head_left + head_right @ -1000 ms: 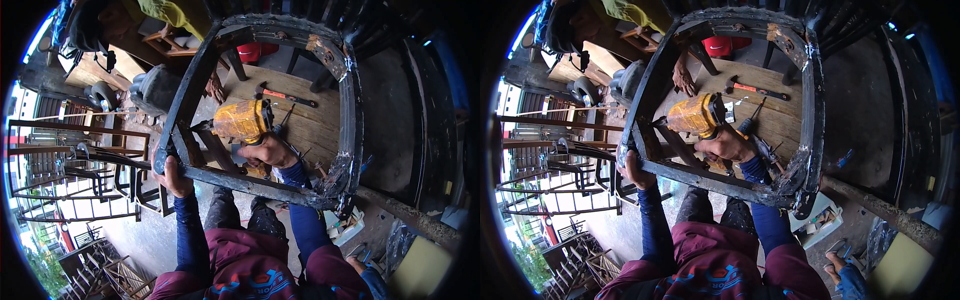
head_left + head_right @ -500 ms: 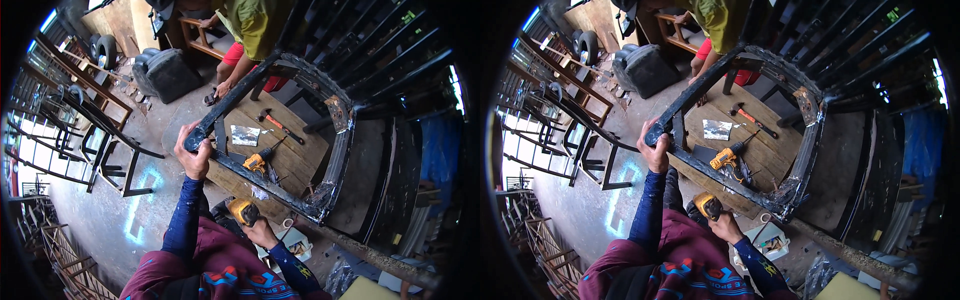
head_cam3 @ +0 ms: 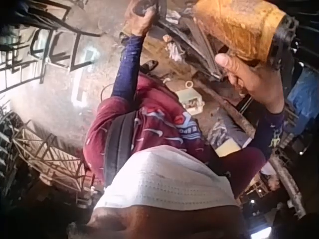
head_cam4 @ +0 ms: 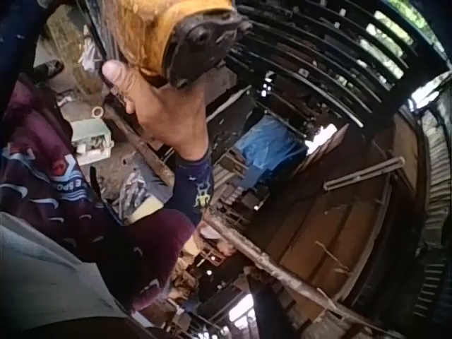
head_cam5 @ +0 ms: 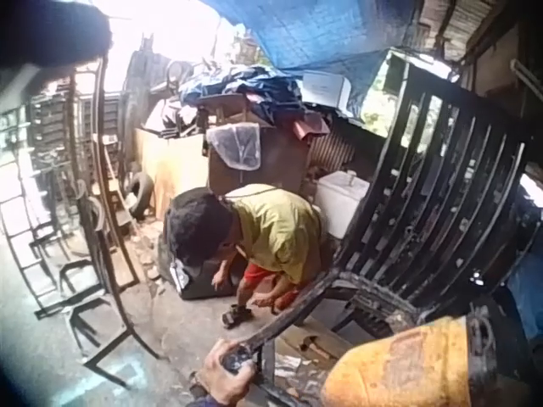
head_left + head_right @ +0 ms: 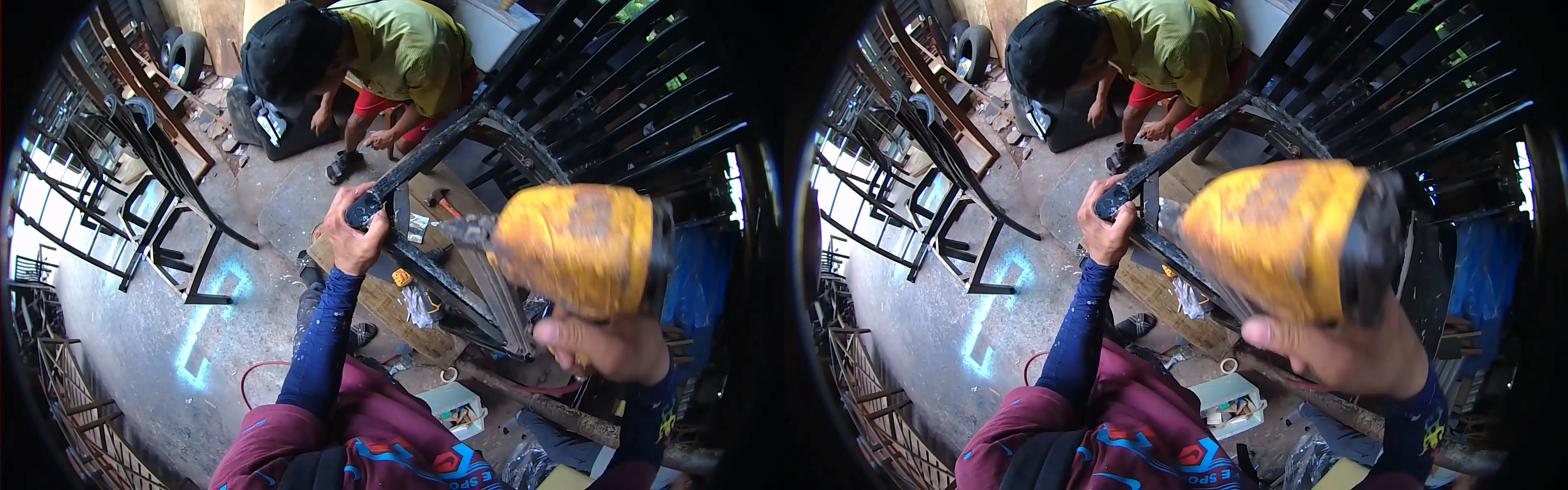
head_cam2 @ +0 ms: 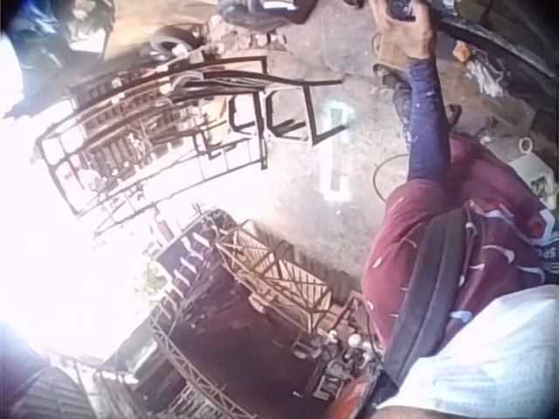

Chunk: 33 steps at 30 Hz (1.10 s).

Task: Repairing a wooden chair frame using wood filler, glue, a hammer, and a power drill.

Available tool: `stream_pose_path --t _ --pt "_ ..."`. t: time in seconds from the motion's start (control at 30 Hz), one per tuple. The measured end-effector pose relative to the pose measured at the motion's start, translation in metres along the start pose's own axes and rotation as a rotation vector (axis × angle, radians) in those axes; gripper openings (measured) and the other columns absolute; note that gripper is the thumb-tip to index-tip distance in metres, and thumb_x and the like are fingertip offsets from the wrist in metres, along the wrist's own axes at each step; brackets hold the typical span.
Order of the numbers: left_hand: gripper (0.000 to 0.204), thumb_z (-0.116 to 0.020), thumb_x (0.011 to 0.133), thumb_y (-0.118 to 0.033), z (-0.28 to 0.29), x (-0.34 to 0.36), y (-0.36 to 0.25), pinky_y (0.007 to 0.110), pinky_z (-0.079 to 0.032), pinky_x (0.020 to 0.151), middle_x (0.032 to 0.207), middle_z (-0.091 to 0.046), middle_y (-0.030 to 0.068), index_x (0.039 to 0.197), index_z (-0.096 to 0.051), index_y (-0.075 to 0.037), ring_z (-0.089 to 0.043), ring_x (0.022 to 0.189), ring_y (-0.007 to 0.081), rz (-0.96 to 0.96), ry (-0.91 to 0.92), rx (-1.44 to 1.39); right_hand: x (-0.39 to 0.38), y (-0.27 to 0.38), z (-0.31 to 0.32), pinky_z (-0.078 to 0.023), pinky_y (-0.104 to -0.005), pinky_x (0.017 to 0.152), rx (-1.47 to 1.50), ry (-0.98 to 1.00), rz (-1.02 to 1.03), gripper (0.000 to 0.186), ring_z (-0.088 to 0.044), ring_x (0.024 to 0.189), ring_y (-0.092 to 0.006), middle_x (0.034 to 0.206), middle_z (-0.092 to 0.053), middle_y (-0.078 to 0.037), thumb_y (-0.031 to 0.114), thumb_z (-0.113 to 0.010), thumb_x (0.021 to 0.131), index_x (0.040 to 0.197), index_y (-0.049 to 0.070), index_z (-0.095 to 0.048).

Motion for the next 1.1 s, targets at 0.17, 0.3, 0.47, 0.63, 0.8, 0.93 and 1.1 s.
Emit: stream_pose_path --t 0.17,0.3,0.47,0.63,0.8,0.93,1.1 --pt "0.039 -0.067 0.071 -0.018 -0.013 0.002 -0.004 0.036 -0.051 0.086 0.096 -0.065 0.0155 0.105 -0.069 0.002 -0.066 0.091 0.0298 0.012 0.007 -0.069 0.087 0.037 -0.006 -0.048 -0.0246 0.046 -0.077 0.099 0.160 0.028 -0.055 0.045 -0.0084 0.057 -0.054 0.000 0.025 -0.072 0.093 0.092 -0.001 -0.063" --pt "0.040 -0.067 0.070 -0.017 -0.007 0.000 -0.004 0.036 -0.051 0.084 0.094 -0.065 0.0156 0.105 -0.068 0.001 -0.066 0.088 0.0310 0.016 -0.036 -0.064 0.133 0.035 -0.015 -0.053 -0.0278 0.043 0.014 0.185 0.078 0.027 -0.056 0.044 -0.0099 0.058 -0.055 -0.001 0.024 -0.074 0.092 0.085 0.002 -0.060" --pt "0.039 -0.068 0.068 -0.017 -0.002 -0.001 0.000 0.036 -0.052 0.081 0.091 -0.065 0.0155 0.102 -0.067 0.002 -0.067 0.085 0.0309 0.014 -0.054 -0.102 0.156 0.028 -0.020 -0.052 -0.0299 0.045 0.034 0.242 -0.056 0.029 -0.054 0.045 -0.0110 0.059 -0.051 0.000 0.025 -0.072 0.094 0.101 0.003 -0.054" --pt "0.038 -0.068 0.068 -0.016 -0.006 -0.001 0.000 0.036 -0.052 0.079 0.090 -0.064 0.0157 0.101 -0.066 0.003 -0.065 0.083 0.0307 -0.014 -0.050 -0.137 0.159 0.021 -0.017 -0.052 -0.0307 0.045 0.057 0.235 -0.107 0.028 -0.054 0.045 -0.0115 0.058 -0.051 -0.001 0.024 -0.072 0.095 0.100 0.003 -0.053" --pt "0.038 -0.068 0.069 -0.015 -0.001 -0.002 -0.003 0.035 -0.051 0.080 0.092 -0.064 0.0167 0.102 -0.066 0.004 -0.065 0.083 0.0301 -0.058 -0.052 -0.119 0.100 0.028 -0.004 -0.049 -0.0267 0.048 0.008 0.072 0.089 0.028 -0.056 0.047 -0.0102 0.060 -0.055 -0.001 0.020 -0.071 0.093 0.105 -0.002 -0.059" --pt "0.038 -0.067 0.073 -0.015 -0.008 -0.003 -0.002 0.034 -0.050 0.085 0.096 -0.065 0.0163 0.105 -0.064 0.006 -0.064 0.089 0.0277 -0.050 -0.026 -0.122 0.017 -0.029 -0.021 -0.051 -0.0278 0.057 0.186 0.009 -0.070 0.035 -0.061 0.057 -0.0130 0.067 -0.061 -0.004 0.015 -0.073 0.090 0.118 -0.002 -0.060" --pt "0.041 -0.070 0.081 -0.022 -0.012 -0.004 0.015 0.027 -0.049 0.081 0.096 -0.065 0.0052 0.114 -0.065 0.003 -0.061 0.083 0.0140 -0.037 -0.004 -0.093 -0.006 -0.095 -0.101 -0.045 -0.0415 0.105 -0.070 -0.163 0.545 0.043 -0.064 0.116 -0.0298 0.121 -0.070 -0.010 0.015 -0.080 0.086 0.124 0.003 -0.067"
Point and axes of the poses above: each hand's wrist, its own x-axis towards the middle knuckle, its own z-axis out of the back of the hand, y = z × x, the point moved 9 cm from there along x, towards the middle knuckle
